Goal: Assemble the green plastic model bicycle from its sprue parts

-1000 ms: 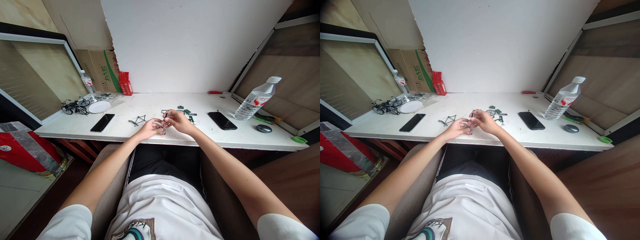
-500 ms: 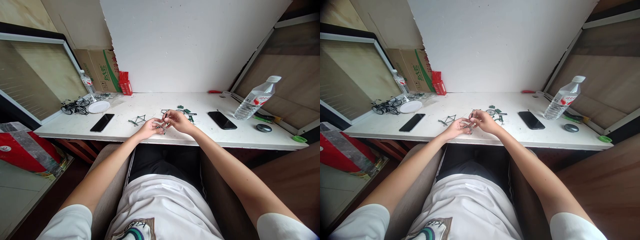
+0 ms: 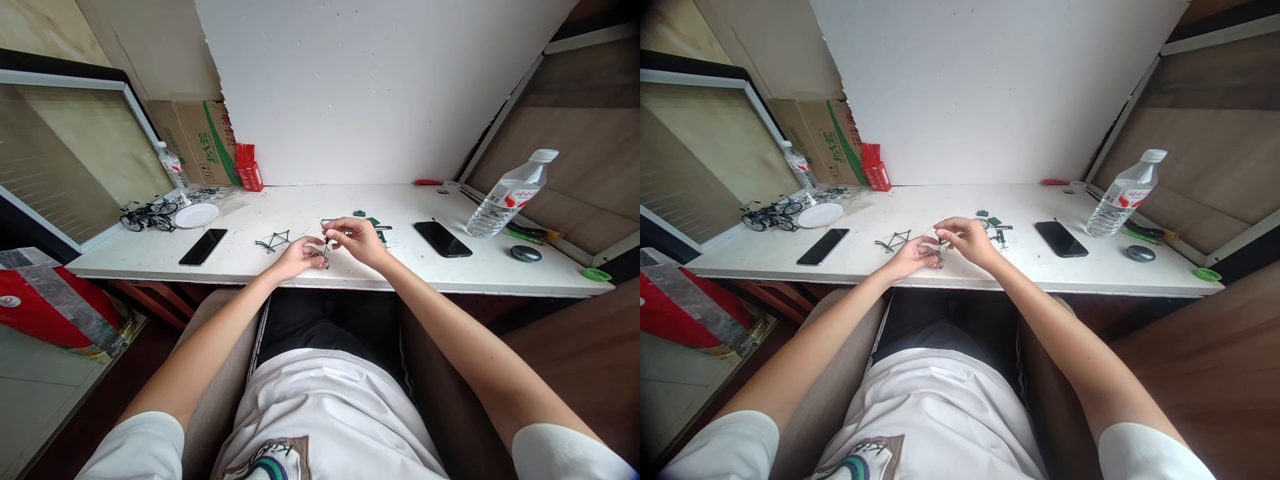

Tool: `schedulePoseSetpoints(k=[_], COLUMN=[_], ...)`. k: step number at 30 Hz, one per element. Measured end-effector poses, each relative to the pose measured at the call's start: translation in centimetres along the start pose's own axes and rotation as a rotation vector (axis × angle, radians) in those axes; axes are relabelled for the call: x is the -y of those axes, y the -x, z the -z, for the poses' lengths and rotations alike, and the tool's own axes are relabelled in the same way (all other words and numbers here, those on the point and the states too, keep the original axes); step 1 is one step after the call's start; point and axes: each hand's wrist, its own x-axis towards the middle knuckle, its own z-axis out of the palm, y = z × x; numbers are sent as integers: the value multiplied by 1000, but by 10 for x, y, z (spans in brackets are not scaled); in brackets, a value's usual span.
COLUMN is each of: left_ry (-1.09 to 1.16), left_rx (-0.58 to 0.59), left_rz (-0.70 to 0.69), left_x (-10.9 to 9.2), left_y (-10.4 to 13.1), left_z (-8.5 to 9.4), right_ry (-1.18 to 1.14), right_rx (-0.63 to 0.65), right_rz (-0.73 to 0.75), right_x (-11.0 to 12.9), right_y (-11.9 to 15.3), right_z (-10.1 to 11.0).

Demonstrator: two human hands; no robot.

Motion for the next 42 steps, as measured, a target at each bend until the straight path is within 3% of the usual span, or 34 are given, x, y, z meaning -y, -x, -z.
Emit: schedulePoseSetpoints(k=[22,42], left_ry=[-13,-4], left_rx=[16,3], left_rz=[-12,0], left_x=[-4,2], left_y=[3,0], left_z=[-1,1], right_ry=[-28,32], right_rx=[79,23], right_rz=[6,-37], right_x=[-2,-3], right_y=[-3,-2], right_z=[6,8])
